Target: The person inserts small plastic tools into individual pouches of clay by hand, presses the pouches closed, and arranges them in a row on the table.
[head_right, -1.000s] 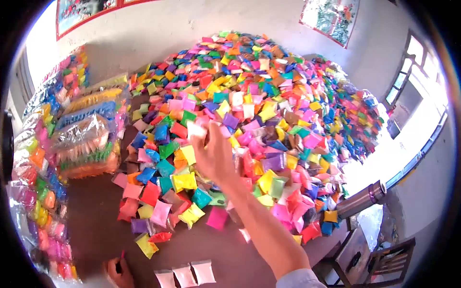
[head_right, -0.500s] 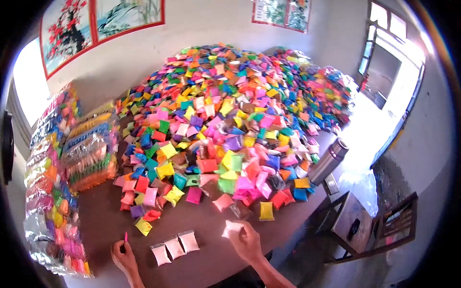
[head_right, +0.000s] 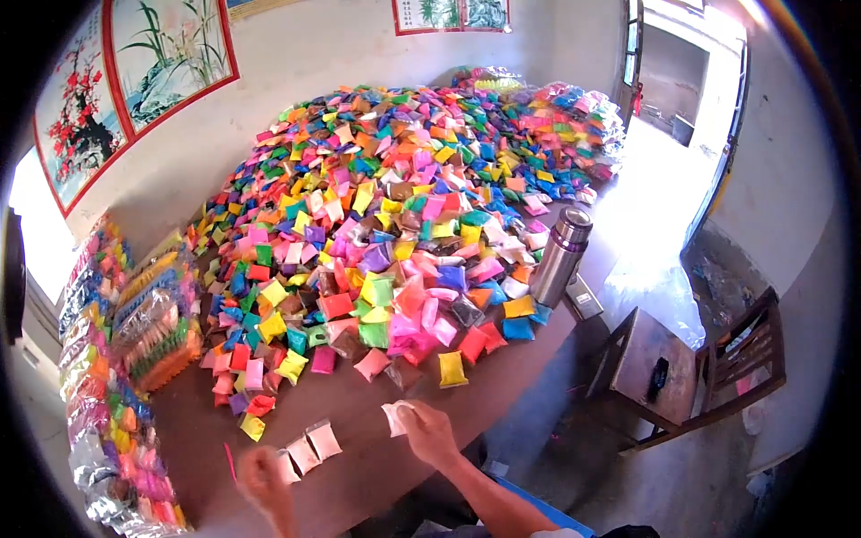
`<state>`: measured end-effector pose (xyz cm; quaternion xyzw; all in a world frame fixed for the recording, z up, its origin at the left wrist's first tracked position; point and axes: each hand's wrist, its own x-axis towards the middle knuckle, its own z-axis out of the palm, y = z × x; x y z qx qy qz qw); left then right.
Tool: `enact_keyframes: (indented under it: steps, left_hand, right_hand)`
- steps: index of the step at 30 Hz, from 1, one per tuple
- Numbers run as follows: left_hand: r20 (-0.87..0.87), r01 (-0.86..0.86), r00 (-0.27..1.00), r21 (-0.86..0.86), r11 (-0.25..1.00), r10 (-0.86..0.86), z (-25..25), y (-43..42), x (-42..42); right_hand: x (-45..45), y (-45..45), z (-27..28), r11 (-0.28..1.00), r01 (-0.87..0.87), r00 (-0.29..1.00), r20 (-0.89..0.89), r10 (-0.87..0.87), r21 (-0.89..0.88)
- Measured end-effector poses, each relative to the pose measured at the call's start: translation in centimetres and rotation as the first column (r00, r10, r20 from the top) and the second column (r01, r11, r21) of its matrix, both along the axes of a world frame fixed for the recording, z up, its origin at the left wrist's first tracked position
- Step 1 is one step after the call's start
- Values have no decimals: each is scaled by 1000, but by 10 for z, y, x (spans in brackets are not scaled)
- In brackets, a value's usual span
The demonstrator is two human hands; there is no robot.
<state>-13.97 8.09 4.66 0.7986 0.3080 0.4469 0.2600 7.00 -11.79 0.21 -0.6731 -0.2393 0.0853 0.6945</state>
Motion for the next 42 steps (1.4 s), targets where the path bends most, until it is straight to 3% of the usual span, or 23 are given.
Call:
enact_keyframes:
  steps: [2,4,6,8,9,12,14,15,19,24,27,34,36,41,42]
  left_hand:
    - [33,300,953,-240,923,-302,-2,-42,46]
    - [-18,346,927,-347,872,-375,-2,-75,85]
    - [-8,390,903,-408,826,-430,-13,-87,115]
    - [65,482,846,-514,709,-529,-13,-93,142]
    - [-63,493,802,-492,718,-594,-16,-88,149]
    - [-103,461,793,-542,702,-600,-23,-91,164]
    - [-101,452,817,-499,739,-568,-37,-92,171]
    - [-97,457,832,-439,774,-546,-42,-91,169]
    - [-21,494,849,-322,807,-528,-35,-93,171]
    - [-65,504,823,-376,778,-565,-40,-85,168]
    - [107,551,787,-567,613,-608,-31,-85,167]
    - [99,544,821,-436,717,-562,-45,-84,174]
    - [84,531,834,-391,752,-546,-50,-84,174]
    - [39,509,852,-297,808,-522,-47,-83,174]
    - [105,531,844,-300,792,-526,-45,-84,174]
  right_hand:
    - [3,-2,-11,999,31,1000,-4,-31,-43]
    - [6,-4,-10,997,-71,986,-147,76,37]
    - [13,-8,-17,999,-31,997,-74,35,45]
    - [20,-15,2,995,-22,997,76,29,-98]
    - [25,-15,1,995,-14,997,75,22,-103]
    - [30,-15,-3,997,45,994,99,-39,-61]
    - [30,-14,-2,1000,15,1000,-4,-15,-23]
    - [26,-15,9,998,1,990,-144,-10,-64]
    - [28,-11,-5,993,31,990,-136,-46,-113]
    - [29,-13,-1,966,143,987,107,-122,-216]
    - [30,-15,-5,967,132,981,169,-96,-216]
    - [30,-12,-6,964,133,972,221,-81,-231]
    - [29,-12,-2,974,68,994,100,-47,-217]
    - [27,-9,6,968,53,992,123,-23,-245]
    - [26,-7,6,971,73,991,129,-44,-229]
